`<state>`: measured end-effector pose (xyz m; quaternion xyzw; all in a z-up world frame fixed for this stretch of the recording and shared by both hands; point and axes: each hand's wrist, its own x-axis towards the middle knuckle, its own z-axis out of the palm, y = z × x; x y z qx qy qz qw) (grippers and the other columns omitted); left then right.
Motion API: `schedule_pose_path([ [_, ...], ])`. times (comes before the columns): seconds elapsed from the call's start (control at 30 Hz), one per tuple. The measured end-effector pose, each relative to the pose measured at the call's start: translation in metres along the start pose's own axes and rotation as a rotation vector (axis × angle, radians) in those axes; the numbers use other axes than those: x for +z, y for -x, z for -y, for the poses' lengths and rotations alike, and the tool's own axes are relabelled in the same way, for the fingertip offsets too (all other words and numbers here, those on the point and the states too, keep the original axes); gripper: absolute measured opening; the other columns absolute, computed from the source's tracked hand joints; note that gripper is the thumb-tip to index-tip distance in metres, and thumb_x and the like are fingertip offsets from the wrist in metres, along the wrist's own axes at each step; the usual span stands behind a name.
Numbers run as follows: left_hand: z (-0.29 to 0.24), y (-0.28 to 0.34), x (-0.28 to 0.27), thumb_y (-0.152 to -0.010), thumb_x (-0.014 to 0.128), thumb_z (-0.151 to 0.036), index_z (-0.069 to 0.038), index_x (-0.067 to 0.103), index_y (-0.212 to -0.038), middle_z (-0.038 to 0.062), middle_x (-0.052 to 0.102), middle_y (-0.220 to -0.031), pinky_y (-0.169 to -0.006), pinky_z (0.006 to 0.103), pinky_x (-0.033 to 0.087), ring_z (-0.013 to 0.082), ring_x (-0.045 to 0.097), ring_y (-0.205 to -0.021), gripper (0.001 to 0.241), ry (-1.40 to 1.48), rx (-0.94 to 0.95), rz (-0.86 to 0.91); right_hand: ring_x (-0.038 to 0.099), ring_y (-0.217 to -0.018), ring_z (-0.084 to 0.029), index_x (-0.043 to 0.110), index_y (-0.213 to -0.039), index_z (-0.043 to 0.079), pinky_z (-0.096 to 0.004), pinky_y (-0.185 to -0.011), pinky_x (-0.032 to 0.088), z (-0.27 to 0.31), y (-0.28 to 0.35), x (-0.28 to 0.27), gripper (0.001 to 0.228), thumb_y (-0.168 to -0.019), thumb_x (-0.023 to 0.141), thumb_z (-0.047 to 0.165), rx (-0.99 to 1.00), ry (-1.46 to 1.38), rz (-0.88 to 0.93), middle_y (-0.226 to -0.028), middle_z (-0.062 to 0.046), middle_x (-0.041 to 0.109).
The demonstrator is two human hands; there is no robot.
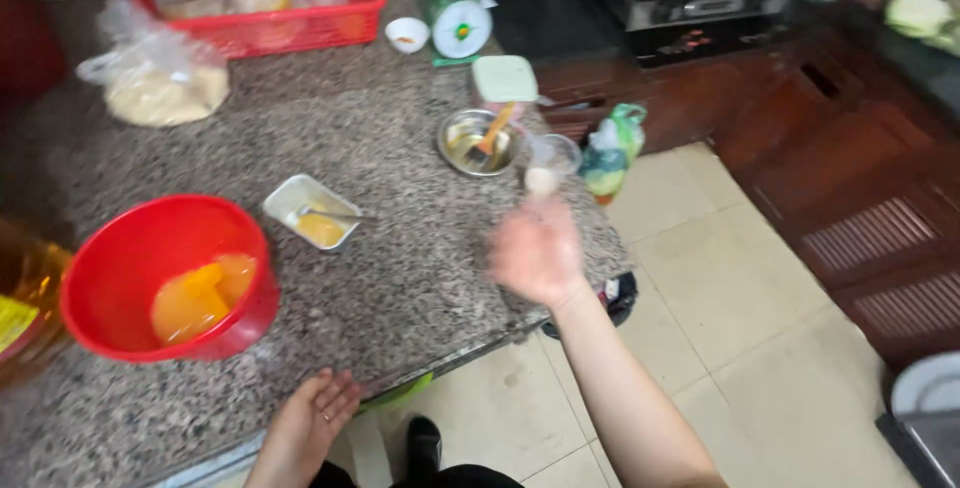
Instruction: Mixing a yellow liquid mixture in a bowl and scraping it into a smaller container using a spatula.
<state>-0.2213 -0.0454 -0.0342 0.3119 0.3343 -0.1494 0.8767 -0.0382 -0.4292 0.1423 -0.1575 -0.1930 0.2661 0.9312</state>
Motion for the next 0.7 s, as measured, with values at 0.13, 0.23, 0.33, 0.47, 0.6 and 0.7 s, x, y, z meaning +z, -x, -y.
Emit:
schedule_pose_path([
  [0.13,0.009,0.004,0.047,-0.102,0.045,-0.023,-0.009,0.053,-0.114,0.015,0.067,-0.122,-0.104,0.0495,0.047,0.0345,0.065,-0.117,0.020,-0.141,-0.071,0.128,0.060,-0.111,-0.020,0.056,-0.131,0.017,-0.033,-0.100,0.042,0.000,0.070,0.071,0.048,-0.100,0.053,0.053,0.481,1.295,-0.343,-0.116,-0.006,0.067],
  [0.23,0.032,-0.006,0.071,-0.101,0.047,-0.020,-0.007,0.052,-0.113,0.017,0.068,-0.121,-0.104,0.0495,0.049,0.0338,0.066,-0.116,0.019,-0.259,-0.144,0.196,0.067,-0.119,-0.023,0.064,-0.138,0.023,-0.035,-0.108,0.047,-0.011,0.151,0.095,0.059,-0.092,0.061,0.062,0.879,2.048,-0.761,-0.117,-0.006,0.078],
  [0.33,0.065,-0.005,0.104,-0.100,0.050,-0.019,-0.007,0.053,-0.112,0.016,0.067,-0.118,-0.104,0.0504,0.050,0.0338,0.065,-0.112,0.017,-0.339,-0.230,0.281,0.072,-0.116,-0.029,0.065,-0.136,0.016,-0.037,-0.102,0.055,-0.015,0.250,0.095,0.057,-0.094,0.055,0.054,0.556,1.662,-0.862,-0.120,-0.011,0.078],
  [0.47,0.156,-0.001,0.153,-0.098,0.052,-0.017,-0.008,0.053,-0.111,0.016,0.066,-0.118,-0.104,0.0499,0.049,0.0325,0.064,-0.112,0.016,-0.422,-0.431,0.398,0.057,-0.131,-0.029,0.057,-0.142,0.020,-0.040,-0.109,0.045,-0.016,0.373,0.147,0.060,-0.092,0.063,0.054,1.037,1.875,-1.100,-0.138,-0.008,0.064],
  [0.6,0.243,0.020,0.196,-0.095,0.053,-0.014,-0.008,0.054,-0.112,0.017,0.065,-0.120,-0.105,0.0508,0.049,0.0337,0.063,-0.113,0.018,-0.515,-0.632,0.484,0.059,-0.131,-0.028,0.055,-0.144,0.018,-0.037,-0.110,0.048,-0.022,0.482,0.182,0.062,-0.094,0.061,0.055,0.877,1.603,-1.419,-0.140,-0.011,0.063],
  [0.7,0.306,0.040,0.222,-0.095,0.055,-0.015,-0.009,0.054,-0.112,0.017,0.065,-0.123,-0.106,0.0507,0.049,0.0347,0.063,-0.115,0.018,-0.628,-0.766,0.530,0.059,-0.132,-0.028,0.055,-0.144,0.018,-0.037,-0.110,0.048,-0.024,0.540,0.223,0.063,-0.092,0.062,0.054,0.857,1.465,-1.626,-0.141,-0.011,0.062],
])
